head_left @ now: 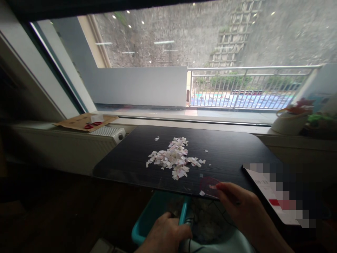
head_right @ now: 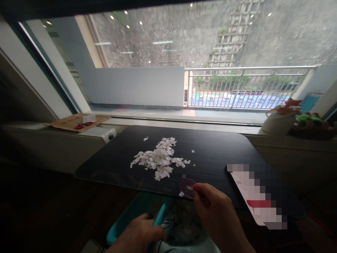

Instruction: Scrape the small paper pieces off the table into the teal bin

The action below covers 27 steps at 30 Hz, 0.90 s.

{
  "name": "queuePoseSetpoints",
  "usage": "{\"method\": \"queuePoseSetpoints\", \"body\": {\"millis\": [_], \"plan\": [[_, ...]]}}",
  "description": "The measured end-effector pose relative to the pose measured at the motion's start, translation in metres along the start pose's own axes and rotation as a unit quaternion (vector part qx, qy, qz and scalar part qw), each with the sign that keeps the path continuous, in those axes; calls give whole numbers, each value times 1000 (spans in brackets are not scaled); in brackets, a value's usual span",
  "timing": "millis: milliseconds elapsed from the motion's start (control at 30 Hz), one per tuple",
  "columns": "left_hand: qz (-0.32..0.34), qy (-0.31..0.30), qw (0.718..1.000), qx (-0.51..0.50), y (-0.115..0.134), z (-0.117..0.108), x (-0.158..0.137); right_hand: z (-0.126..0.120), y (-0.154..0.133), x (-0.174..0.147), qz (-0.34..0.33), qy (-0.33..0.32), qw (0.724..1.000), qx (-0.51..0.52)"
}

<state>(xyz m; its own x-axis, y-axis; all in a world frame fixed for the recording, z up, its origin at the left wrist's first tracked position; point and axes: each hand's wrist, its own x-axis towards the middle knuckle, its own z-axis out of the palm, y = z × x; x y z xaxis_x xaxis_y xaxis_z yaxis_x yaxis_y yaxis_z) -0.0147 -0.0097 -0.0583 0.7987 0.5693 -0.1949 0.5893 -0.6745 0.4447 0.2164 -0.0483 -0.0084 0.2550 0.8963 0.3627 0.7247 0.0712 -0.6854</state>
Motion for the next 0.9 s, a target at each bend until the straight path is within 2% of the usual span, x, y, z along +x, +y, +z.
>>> {"method": "queuePoseSetpoints", "body": {"millis": [167,233,300,400,500,600,733,900], "plan": [[-12,-19,1000,20,4,-3,1,-13,11,-10,30,-20,999,-27],[1,-37,998,45,12,-9,2,-18,16,-10,36,-31,999,-21],[31,-39,996,76,22,-15,5,-19,19,-5,46,-7,999,-9],[77,-22,989,127,35,-20,13,-12,22,10,42,33,999,9],[110,-24,980,164,41,-19,24,0,26,23,11,12,1000,22],[115,-42,977,174,43,-19,32,8,29,26,-1,-6,1000,25],[111,-48,982,146,48,-27,31,10,28,22,-15,-63,997,43],[104,-67,982,139,54,-34,29,15,25,25,-10,-51,997,60]]}}
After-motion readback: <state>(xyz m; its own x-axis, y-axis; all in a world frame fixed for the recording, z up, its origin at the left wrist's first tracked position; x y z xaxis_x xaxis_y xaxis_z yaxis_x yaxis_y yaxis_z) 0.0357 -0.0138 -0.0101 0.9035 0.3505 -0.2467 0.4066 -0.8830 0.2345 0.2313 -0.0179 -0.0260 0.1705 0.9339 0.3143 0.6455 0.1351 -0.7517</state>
